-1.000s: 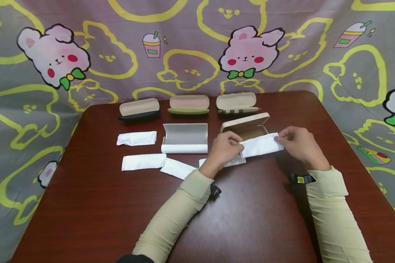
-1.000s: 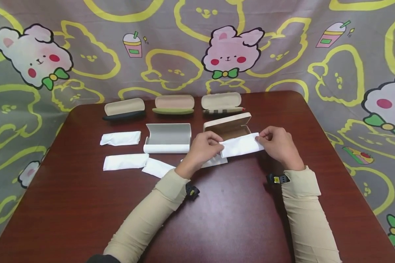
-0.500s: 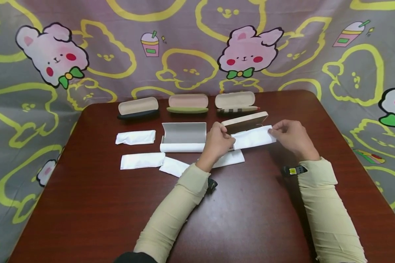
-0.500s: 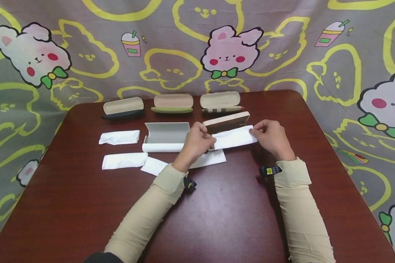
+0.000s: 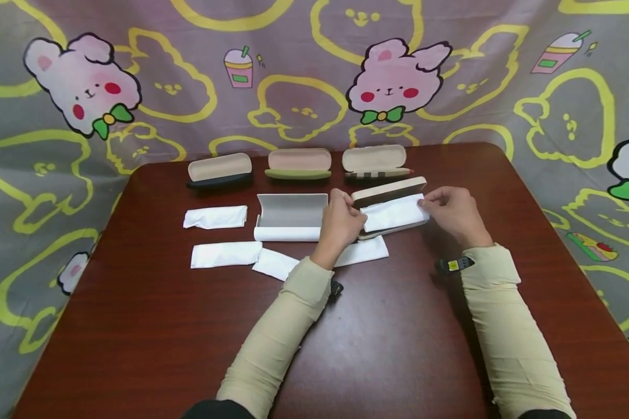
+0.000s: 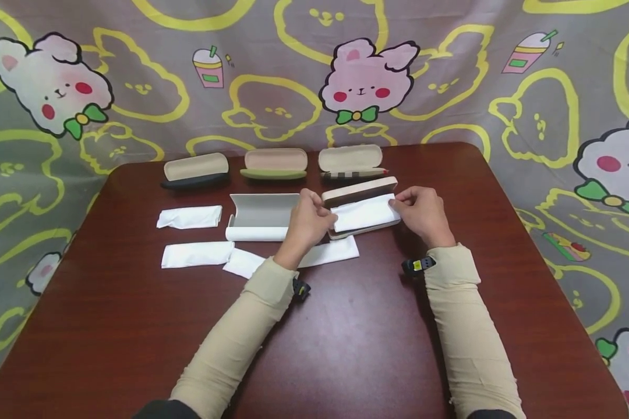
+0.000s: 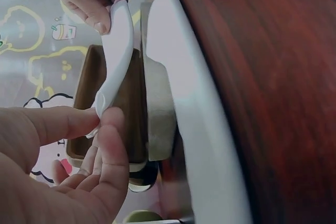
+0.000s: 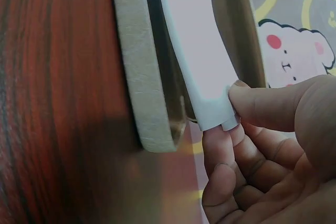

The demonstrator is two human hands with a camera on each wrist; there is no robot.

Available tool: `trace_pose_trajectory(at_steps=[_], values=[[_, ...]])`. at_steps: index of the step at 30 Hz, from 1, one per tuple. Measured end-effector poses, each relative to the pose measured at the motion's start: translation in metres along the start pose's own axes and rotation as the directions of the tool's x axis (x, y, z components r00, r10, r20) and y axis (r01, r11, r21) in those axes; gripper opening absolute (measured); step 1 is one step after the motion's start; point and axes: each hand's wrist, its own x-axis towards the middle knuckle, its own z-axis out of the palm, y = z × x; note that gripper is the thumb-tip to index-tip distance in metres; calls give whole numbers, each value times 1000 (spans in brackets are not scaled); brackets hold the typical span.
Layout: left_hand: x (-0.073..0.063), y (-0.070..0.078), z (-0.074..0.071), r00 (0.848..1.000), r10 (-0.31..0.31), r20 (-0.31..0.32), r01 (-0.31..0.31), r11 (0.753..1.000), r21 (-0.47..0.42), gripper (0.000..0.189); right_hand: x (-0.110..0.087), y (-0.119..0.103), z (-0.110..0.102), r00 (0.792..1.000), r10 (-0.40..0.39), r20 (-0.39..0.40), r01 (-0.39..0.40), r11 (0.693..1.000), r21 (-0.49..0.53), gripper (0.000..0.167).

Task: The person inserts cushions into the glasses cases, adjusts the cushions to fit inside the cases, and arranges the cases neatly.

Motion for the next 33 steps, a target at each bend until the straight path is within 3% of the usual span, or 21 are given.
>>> trace_pose_trajectory(at_steps=[8, 16, 33], values=[[6, -7, 2, 1000, -6, -12, 6, 1000, 18, 37, 2, 4, 7, 1000, -1, -9, 1, 1000, 1, 30], [8, -11, 4, 1000, -3, 26, 3, 1000, -7, 37, 8, 6, 14, 997, -57, -48, 56, 998, -24, 21], [9, -15, 3, 999, -3, 50, 3, 1000, -1, 33, 14, 8, 18, 996, -87, -16, 85, 993, -86, 19]])
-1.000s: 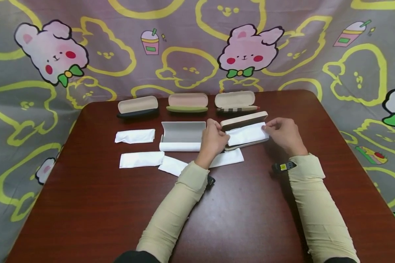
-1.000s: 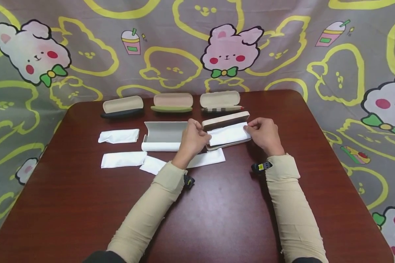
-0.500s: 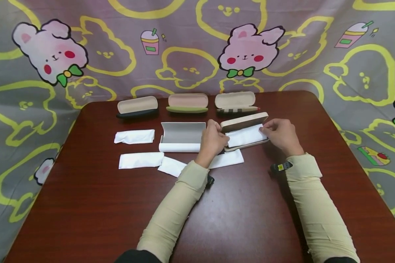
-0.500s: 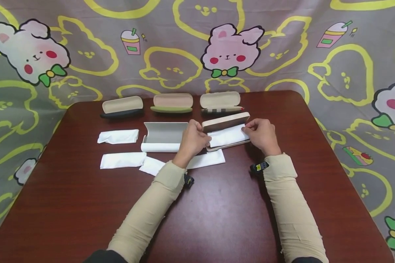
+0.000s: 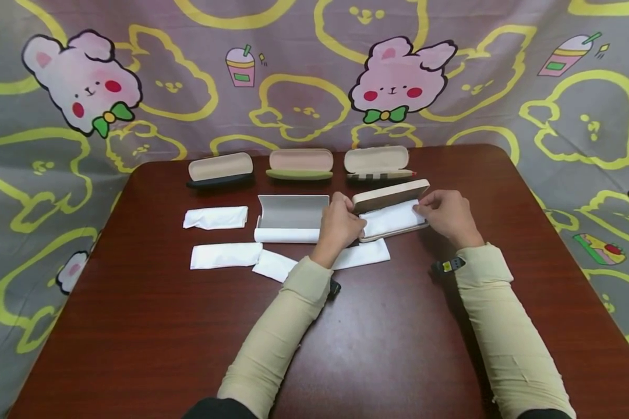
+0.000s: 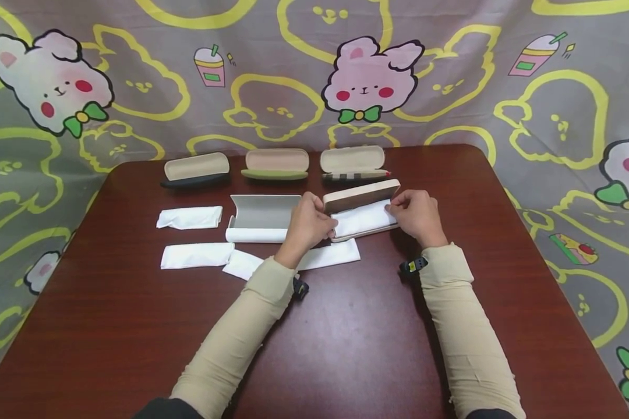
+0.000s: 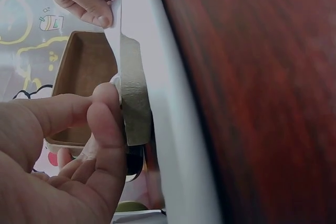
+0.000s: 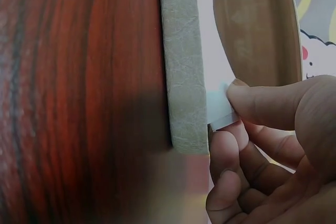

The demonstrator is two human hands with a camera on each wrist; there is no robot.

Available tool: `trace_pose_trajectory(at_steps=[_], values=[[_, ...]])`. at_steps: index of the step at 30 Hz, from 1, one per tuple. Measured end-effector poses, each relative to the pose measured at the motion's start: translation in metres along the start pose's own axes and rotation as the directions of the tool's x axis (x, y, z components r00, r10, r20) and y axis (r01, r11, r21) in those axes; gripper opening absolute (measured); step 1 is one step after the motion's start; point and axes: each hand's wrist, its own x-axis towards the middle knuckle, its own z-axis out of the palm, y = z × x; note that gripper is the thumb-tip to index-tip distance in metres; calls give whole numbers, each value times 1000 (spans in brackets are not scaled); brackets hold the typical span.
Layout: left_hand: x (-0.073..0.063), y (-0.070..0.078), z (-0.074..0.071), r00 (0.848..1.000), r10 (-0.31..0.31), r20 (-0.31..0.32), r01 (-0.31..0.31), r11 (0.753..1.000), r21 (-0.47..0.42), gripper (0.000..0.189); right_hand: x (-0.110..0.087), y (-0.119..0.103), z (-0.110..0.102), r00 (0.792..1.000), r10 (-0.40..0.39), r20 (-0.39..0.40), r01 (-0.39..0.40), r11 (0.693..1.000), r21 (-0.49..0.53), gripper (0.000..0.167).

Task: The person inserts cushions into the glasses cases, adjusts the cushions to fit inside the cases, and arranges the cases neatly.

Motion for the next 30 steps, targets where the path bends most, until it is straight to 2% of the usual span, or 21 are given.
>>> trace_pose_trajectory(at_steps=[11, 19, 23, 26, 30], values=[[-1, -1, -3, 1000, -3, -6, 3, 999, -39, 35, 1, -3, -2, 1000, 11, -2, -12, 1000, -24, 18], [-2, 3, -6, 1000, 6, -15, -6, 1000, 13, 35, 0, -1, -4, 1000, 5, -7, -5, 1000, -17, 19], [-4, 6, -10, 1000, -17, -6, 17, 997, 81, 42, -1, -1, -4, 1000, 12, 6, -12, 1000, -3, 20], [-7, 11, -15, 999, -42, 23, 38, 983, 182, 54, -3, 0, -5, 1000, 26, 10, -26, 1000, 12, 21], [-11, 15, -20, 997, -28, 76, 5, 959, 285, 71, -3, 3, -8, 999, 54, -5, -54, 998, 44, 28]])
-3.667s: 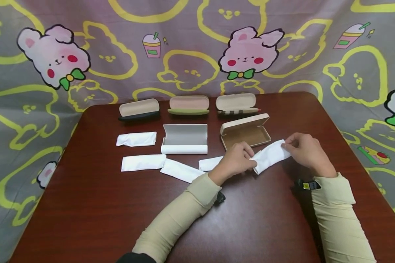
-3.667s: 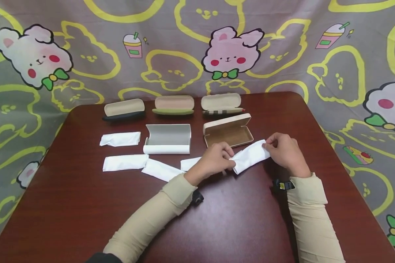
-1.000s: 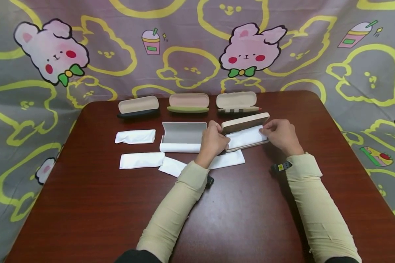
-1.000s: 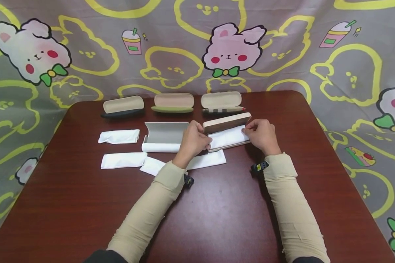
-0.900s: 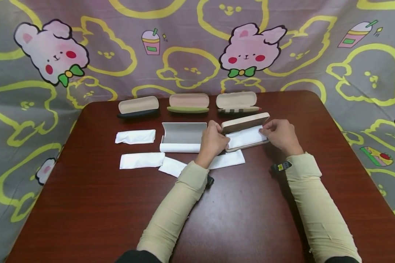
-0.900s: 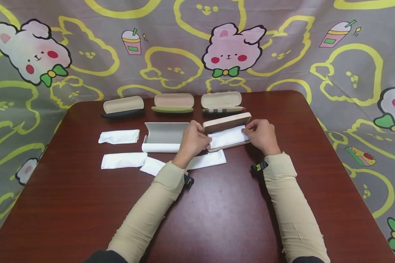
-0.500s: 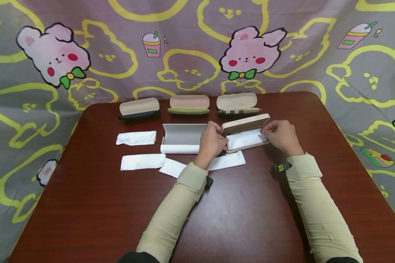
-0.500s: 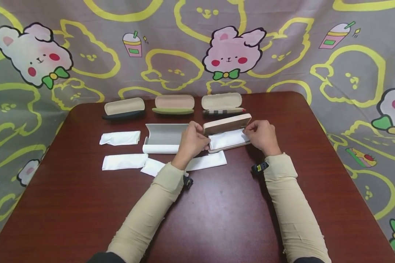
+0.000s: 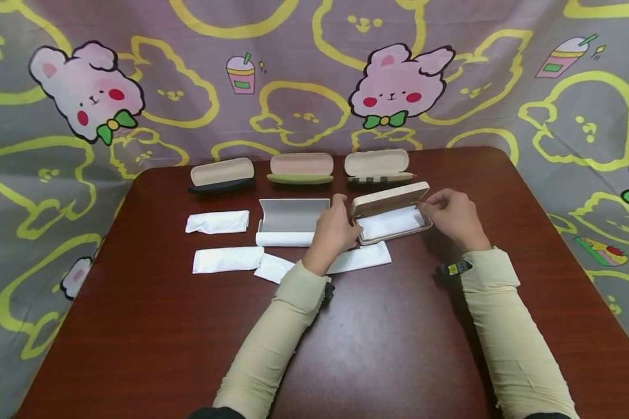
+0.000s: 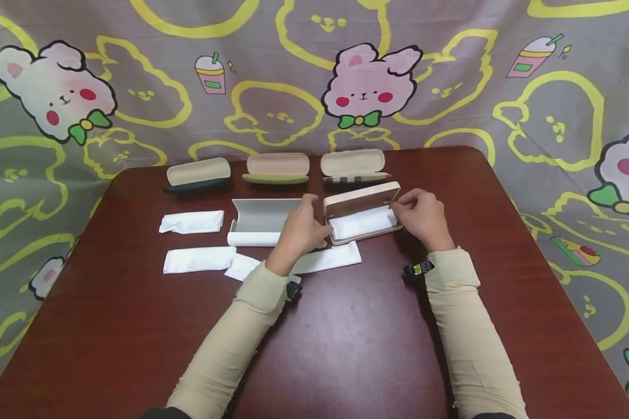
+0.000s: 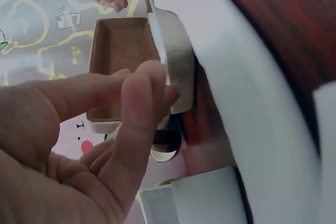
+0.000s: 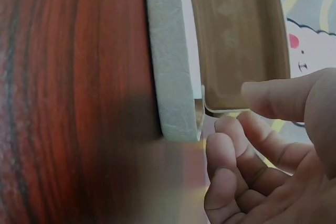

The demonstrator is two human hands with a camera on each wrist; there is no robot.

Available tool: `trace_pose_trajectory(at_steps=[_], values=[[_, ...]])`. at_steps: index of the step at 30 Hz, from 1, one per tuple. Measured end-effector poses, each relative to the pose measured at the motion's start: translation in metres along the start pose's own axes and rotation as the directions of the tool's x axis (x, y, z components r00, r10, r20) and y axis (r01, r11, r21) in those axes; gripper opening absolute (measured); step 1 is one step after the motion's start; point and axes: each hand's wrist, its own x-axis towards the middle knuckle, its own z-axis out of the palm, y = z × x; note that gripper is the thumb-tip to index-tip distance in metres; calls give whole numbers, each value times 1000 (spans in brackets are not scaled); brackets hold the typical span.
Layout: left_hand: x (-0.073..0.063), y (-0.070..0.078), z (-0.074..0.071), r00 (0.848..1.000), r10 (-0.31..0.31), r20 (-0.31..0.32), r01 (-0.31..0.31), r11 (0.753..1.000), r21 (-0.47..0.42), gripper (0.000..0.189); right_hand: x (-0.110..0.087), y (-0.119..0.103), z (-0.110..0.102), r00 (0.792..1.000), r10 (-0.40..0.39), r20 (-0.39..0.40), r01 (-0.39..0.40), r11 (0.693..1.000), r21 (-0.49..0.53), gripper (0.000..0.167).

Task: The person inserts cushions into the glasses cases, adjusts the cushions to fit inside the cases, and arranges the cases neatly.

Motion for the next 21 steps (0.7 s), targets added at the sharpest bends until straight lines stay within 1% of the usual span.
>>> trace_pose_trajectory(at_steps=[3, 5, 8, 10, 11, 16, 21], values=[[-2, -1, -1, 999, 24, 38, -24, 1000, -7, 77, -1, 3, -3, 999, 33, 21, -34, 999, 37, 41], [-3, -1, -1, 997, 20, 69, -16, 998, -58, 78, -1, 5, -5, 997, 60, 55, -64, 995, 78, 52], [-3, -2, -1, 995, 7, 102, 9, 988, -154, 71, -1, 7, -8, 990, 88, 107, -102, 985, 137, 69], [-2, -2, 0, 992, -2, 127, 29, 977, -213, 67, -1, 6, -10, 985, 98, 139, -120, 979, 165, 77], [-1, -3, 0, 991, 0, 132, 30, 974, -226, 68, -1, 6, -11, 983, 100, 156, -127, 977, 171, 79], [3, -4, 2, 990, -16, 140, 49, 971, -235, 75, 1, -1, -14, 965, 136, 225, -172, 974, 151, 90], [6, -6, 5, 985, -46, 167, 88, 963, -255, 73, 4, -7, -13, 961, 170, 216, -193, 977, 88, 97]])
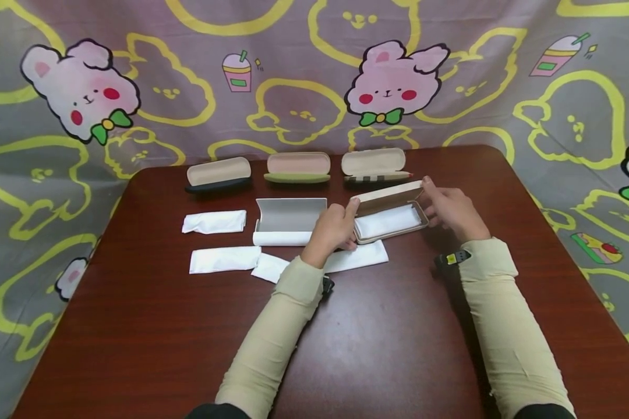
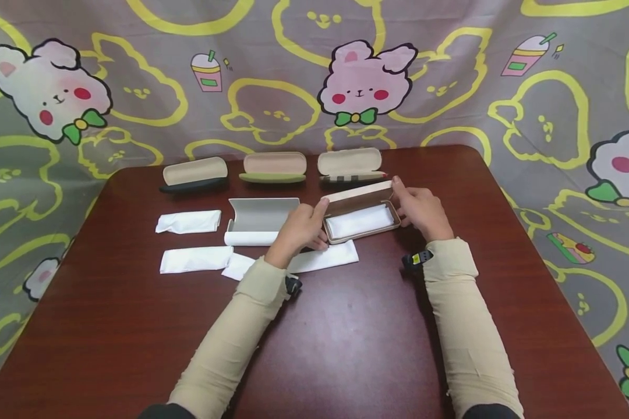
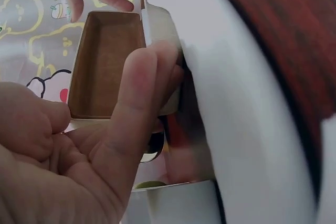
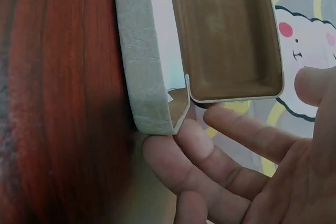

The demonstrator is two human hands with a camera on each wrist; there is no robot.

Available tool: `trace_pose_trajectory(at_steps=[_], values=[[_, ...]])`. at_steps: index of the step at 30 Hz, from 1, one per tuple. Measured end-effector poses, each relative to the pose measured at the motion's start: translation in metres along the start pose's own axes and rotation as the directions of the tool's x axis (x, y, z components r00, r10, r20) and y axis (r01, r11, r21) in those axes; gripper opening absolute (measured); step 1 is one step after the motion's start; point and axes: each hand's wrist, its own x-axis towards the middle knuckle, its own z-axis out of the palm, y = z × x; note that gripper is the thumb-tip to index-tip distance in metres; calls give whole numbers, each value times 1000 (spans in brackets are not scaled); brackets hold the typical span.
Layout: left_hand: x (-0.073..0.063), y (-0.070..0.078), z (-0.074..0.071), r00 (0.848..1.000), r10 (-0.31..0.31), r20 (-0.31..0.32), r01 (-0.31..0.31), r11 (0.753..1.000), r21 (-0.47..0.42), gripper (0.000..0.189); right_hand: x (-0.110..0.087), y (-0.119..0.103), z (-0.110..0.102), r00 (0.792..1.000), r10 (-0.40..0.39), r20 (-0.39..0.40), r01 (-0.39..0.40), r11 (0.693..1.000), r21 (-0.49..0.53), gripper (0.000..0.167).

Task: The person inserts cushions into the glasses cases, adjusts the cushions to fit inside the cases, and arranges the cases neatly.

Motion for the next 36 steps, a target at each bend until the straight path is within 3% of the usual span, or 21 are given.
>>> trace_pose_trajectory(at_steps=[5, 10, 22, 28, 36], values=[[3, 1, 0, 999, -51, 13, 52, 997, -52, 71, 4, -3, 0, 1000, -5, 8, 5, 998, -58, 100], [7, 2, -1, 994, -106, 18, 107, 987, -120, 71, 7, -5, -3, 999, 15, 51, -13, 999, -42, 99], [9, 3, -3, 997, -51, 58, 58, 989, -133, 69, 7, -5, -6, 993, 9, 115, -11, 1000, 14, 94], [6, 3, -2, 997, -41, 70, 53, 982, -181, 60, 6, 4, -6, 990, -23, 142, 11, 997, 82, 81], [4, 2, -2, 996, -11, 83, 24, 988, -151, 54, 3, 13, -4, 989, -59, 134, 37, 986, 163, 70]])
